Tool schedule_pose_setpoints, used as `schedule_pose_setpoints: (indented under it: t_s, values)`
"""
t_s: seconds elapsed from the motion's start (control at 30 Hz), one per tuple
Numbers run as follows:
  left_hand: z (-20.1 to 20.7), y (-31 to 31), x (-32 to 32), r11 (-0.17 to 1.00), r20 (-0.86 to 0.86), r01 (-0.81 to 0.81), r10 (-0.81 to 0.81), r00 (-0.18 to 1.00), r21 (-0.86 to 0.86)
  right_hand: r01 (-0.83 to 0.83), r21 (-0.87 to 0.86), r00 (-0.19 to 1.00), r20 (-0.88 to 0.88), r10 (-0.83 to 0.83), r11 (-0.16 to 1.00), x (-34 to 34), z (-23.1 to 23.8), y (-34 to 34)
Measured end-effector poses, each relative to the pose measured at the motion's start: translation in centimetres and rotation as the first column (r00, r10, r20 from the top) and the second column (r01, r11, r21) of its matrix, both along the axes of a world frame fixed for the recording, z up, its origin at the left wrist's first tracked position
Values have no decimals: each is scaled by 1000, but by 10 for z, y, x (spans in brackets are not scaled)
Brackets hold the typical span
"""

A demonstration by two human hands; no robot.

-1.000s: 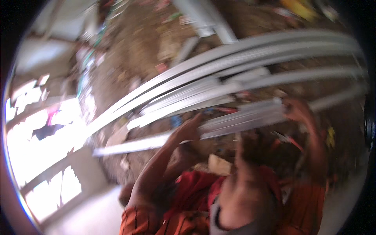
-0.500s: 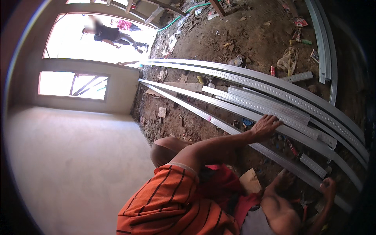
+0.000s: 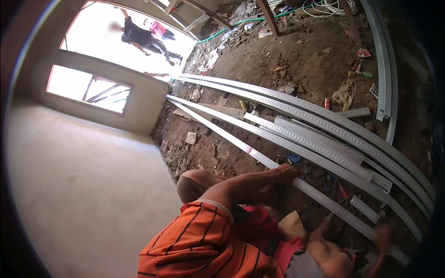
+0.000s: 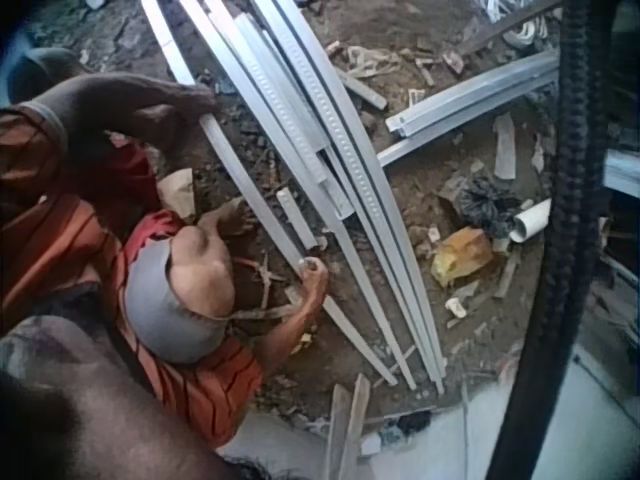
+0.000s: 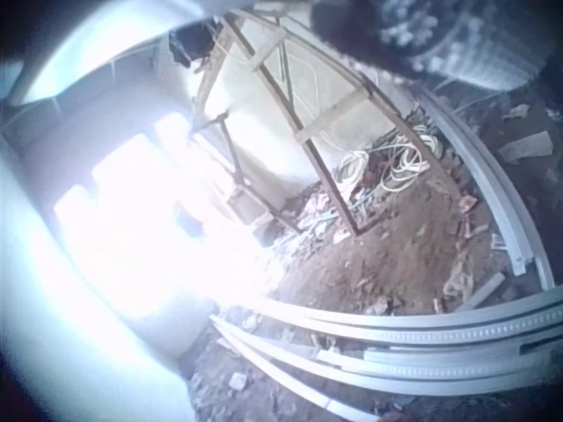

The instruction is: The person sits on the floor and uses tin snips to cut several long metal profiles into shorter pieces. The person handles the profiles, positions them for cutting, and separates the cut sections.

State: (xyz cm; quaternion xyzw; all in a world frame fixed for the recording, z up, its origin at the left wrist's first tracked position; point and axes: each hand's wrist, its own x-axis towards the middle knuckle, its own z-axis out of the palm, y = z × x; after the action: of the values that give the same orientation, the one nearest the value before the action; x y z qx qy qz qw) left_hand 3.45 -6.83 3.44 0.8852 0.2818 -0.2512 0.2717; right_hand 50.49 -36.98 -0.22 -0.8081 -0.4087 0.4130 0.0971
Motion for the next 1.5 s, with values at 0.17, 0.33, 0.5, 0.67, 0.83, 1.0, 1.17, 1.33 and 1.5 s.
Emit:
schedule_pose_setpoints:
  t_s: [0.17, 0.33, 0.5, 0.67, 0.83, 1.0, 1.17, 1.33, 1.5]
  values:
    - [1, -11, 17, 1000, -119, 8, -11, 993, -27, -133, -44, 986, -104, 128, 990, 43, 19, -20]
    - [13, -32, 25, 995, -285, -47, 21, 958, -85, -109, -45, 987, -127, 103, 993, 69, 22, -31]
    - [20, -17, 37, 999, -143, 50, -49, 989, -2, -17, -22, 993, -119, 14, 1000, 60, 25, -42]
    - [33, 10, 47, 995, -105, 84, -79, 991, 43, 85, 174, 982, -182, -53, 981, 56, 13, -47]
    - [30, 48, 19, 997, -129, -17, 26, 991, 75, 54, -42, 997, -57, -56, 998, 4, 69, 32]
    - [17, 81, 1, 978, -98, 31, -10, 995, 205, 157, 235, 987, -66, -145, 959, -40, 43, 25]
    - [24, 97, -15, 980, -172, -125, 152, 973, 158, 80, 29, 973, -218, -71, 996, -62, 22, 42]
    - [6, 105, -59, 976, -82, -81, 99, 992, 204, 34, 329, 994, 91, -68, 944, -98, 30, 62]
    - [34, 63, -7, 1000, 13, 22, -23, 1000, 22, 36, 166, 996, 78, -49, 986, -139, 72, 95]
